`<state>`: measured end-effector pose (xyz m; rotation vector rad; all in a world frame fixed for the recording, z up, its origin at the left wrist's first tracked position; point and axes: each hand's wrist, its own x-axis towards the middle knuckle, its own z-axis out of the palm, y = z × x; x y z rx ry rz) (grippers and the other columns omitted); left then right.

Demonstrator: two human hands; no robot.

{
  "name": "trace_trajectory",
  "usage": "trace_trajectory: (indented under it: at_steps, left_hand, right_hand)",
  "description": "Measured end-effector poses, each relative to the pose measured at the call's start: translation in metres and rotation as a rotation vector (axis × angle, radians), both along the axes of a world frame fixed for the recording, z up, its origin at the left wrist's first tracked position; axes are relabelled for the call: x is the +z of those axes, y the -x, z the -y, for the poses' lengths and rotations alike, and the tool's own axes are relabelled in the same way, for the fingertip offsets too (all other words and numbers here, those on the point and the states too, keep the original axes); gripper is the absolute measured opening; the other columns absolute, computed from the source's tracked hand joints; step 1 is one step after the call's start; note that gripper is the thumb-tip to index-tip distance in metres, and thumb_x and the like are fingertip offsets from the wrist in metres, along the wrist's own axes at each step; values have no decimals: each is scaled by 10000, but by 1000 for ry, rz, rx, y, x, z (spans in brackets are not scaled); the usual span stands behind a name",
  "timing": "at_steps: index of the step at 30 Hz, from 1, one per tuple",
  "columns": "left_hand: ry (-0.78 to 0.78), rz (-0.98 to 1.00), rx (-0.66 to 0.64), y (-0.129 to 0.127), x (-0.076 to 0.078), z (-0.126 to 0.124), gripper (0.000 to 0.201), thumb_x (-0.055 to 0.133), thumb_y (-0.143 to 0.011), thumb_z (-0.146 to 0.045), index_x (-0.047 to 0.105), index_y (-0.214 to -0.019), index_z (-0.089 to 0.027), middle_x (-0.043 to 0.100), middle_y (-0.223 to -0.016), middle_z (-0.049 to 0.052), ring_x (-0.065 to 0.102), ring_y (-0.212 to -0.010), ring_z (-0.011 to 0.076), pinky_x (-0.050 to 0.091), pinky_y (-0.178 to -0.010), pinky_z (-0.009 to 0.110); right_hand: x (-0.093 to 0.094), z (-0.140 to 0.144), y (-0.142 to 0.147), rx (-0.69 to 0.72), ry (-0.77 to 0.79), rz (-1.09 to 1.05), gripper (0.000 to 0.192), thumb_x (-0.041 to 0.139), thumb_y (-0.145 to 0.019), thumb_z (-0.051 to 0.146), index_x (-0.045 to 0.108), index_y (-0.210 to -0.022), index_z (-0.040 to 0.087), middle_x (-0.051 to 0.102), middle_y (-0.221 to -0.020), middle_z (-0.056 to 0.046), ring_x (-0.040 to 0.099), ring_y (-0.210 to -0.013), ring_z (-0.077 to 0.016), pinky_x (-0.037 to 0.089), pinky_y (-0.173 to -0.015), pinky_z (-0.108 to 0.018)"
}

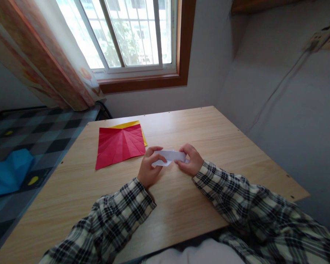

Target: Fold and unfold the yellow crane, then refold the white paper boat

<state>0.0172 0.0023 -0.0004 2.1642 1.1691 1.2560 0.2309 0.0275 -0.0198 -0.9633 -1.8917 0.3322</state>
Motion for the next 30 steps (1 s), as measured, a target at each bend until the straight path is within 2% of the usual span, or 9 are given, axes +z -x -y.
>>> trace_trajectory:
  at_steps: [5, 7, 9, 12, 16, 21, 24, 30]
  left_hand:
    - [31, 22, -5, -1, 4, 1, 114, 585, -802, -143, 671, -739, -182, 564, -1182, 91, 575, -1064, 236, 503, -910, 397]
    - [14, 17, -10, -2, 3, 2, 99, 590, -816, -163, 666, -756, -184, 562, -1183, 93, 576, -1058, 235, 504, -908, 399]
    - [-15, 35, -6, -2, 0, 2, 67, 594, -832, -196, 654, -862, -189, 563, -1188, 97, 570, -1082, 241, 501, -925, 412]
    - [0, 167, -12, -2, -8, -1, 227, 526, -893, -246, 563, -1113, -208, 563, -1233, 106, 559, -1139, 241, 508, -932, 416]
    - [149, 388, -44, 0, -16, -5, 353, 420, -965, -342, 447, -1300, -235, 556, -1296, 110, 581, -1114, 219, 527, -908, 388]
    - [320, 388, -206, -2, -14, 0, 690, 594, -869, -554, 348, -1419, -219, 585, -1237, 122, 617, -1050, 242, 528, -883, 383]
    - [362, 341, -223, -8, -12, 6, 801, 674, -829, -516, 294, -1458, -199, 636, -1167, 107, 638, -990, 230, 519, -888, 380]
    - [381, 310, -117, -17, -16, 12, 663, 689, -838, -374, 408, -1400, -161, 651, -1190, 112, 640, -1020, 224, 502, -951, 394]
  right_hand:
    - [0, -2, -1, 61, 29, 29, 261, 681, -747, 368, 480, -662, 225, 546, -682, -5, 522, -678, -179, 423, -635, -320]
    - [0, -1, -1, 45, 15, 46, 255, 670, -766, 367, 491, -655, 224, 556, -674, -6, 528, -679, -180, 412, -643, -324]
    - [-1, 0, -1, -3, -20, 74, 222, 667, -780, 364, 530, -678, 223, 587, -683, -9, 544, -690, -185, 402, -670, -336]
    - [-1, 1, -1, -41, -94, 145, 110, 643, -814, 334, 616, -781, 233, 646, -714, -13, 576, -736, -196, 392, -737, -356]
    - [2, 5, -2, 13, -239, 182, 87, 585, -859, 268, 669, -876, 252, 672, -736, -10, 582, -749, -192, 386, -784, -368]
    - [3, 8, -3, 4, -364, 235, 150, 561, -823, 169, 685, -830, 254, 657, -712, -9, 550, -746, -195, 369, -778, -381]
    - [1, 8, -2, -25, -383, 255, 171, 558, -814, 154, 692, -793, 258, 655, -715, -7, 541, -760, -192, 359, -787, -383]
    - [3, 8, 0, -30, -509, 184, 159, 597, -849, 159, 701, -766, 245, 638, -713, -5, 541, -765, -173, 365, -785, -360]
